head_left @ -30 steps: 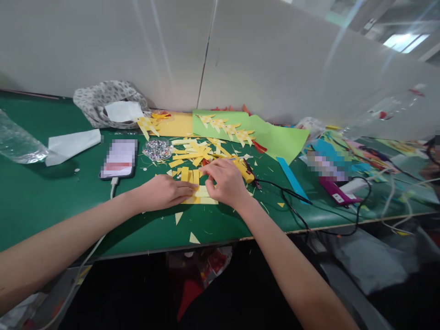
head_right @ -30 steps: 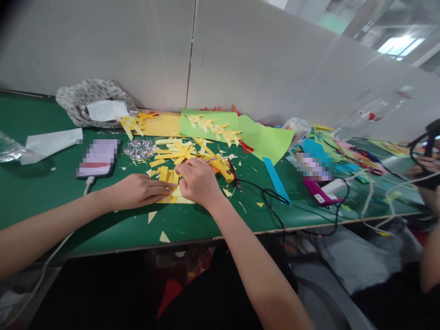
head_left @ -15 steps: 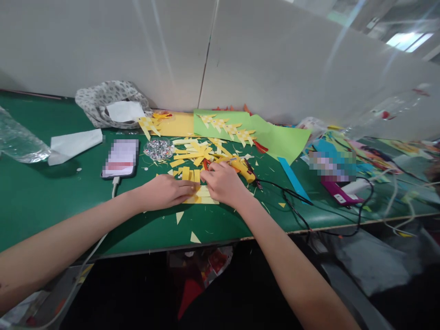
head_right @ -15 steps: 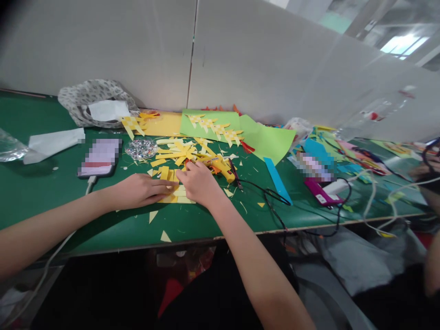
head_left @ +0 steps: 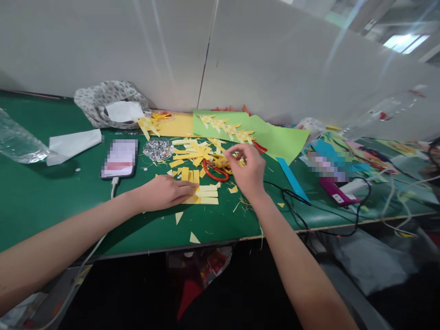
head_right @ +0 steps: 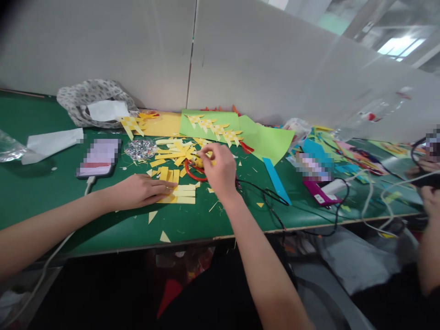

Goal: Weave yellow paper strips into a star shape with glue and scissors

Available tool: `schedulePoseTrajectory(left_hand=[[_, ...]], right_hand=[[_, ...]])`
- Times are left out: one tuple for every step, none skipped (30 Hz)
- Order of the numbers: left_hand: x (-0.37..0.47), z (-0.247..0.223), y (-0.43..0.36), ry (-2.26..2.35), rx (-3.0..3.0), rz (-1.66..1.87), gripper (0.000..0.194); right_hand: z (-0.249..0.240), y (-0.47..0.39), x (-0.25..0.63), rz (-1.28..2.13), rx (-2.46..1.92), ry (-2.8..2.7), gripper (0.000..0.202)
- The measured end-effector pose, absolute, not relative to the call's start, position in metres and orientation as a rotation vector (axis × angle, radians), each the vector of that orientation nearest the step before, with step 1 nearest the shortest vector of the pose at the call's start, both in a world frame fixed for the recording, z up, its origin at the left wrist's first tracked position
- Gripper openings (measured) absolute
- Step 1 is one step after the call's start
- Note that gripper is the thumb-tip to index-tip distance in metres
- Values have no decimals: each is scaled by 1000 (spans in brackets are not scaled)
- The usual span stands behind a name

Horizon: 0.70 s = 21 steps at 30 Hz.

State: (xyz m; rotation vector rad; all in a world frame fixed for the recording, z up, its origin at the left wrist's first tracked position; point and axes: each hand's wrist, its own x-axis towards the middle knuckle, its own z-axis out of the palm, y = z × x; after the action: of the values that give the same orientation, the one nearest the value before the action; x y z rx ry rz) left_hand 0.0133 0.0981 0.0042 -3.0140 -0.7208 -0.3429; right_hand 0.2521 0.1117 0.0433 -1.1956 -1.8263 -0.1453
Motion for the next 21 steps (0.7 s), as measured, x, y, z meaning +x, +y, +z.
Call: schedulePoseTrajectory(left_hand=[[13,5,98,-723,-3015,-337,32],[14,5,98,-726,-3013,-324,32],[14,5,98,-731,-3007,-304,32],[14,6,97,-736,-3000,-282,32],[14,6,97,-741,-2993,-262,33],[15,7,97,-745,-2985,-249,33],[15,7,97,-746,-2980,-240,34],[15,7,96,-744,-2977,-238,34],[15,7,96,-741,-2974,-240,34],[15,7,96,-739,-2972,-243,34],[15,6,96,-737,-2970,-246,34],[15,6,96,-732,-2968,-250,34],[15,6,96,-723,-2967,-254,34],[15,7,96,-718,-2966,-255,34],[15,7,96,-720,-2963,-253,34],[15,8,96,-729,-2955,-251,34],[15,10,95,-745,-2942,-245,34],[16,11,94,-766,-2926,-233,34],[16,12,94,-788,-2908,-224,34],[16,13,93,-803,-2897,-218,34],[16,14,93,-812,-2894,-217,34]], right_hand=[[46,115,258,-69,-1210,-1707,10],[48,118,265,0,-1202,-1582,13],[49,122,272,62,-1188,-1476,16],[50,126,279,103,-1167,-1368,19],[51,129,285,138,-1147,-1291,21],[52,132,289,163,-1140,-1226,22],[52,134,292,186,-1141,-1181,23],[53,135,294,204,-1139,-1154,23],[53,135,293,218,-1140,-1141,23],[53,134,292,232,-1145,-1143,24],[52,132,290,242,-1155,-1155,25],[52,130,287,250,-1176,-1175,27],[51,128,283,256,-1208,-1207,31],[50,126,280,254,-1247,-1245,35],[49,123,276,243,-1290,-1296,38],[48,121,272,215,-1328,-1355,40],[46,118,268,170,-1359,-1420,39],[45,116,264,111,-1382,-1489,37],[43,114,258,55,-1388,-1574,33],[40,112,252,-3,-1378,-1664,27],[38,110,246,-41,-1345,-1762,20]])
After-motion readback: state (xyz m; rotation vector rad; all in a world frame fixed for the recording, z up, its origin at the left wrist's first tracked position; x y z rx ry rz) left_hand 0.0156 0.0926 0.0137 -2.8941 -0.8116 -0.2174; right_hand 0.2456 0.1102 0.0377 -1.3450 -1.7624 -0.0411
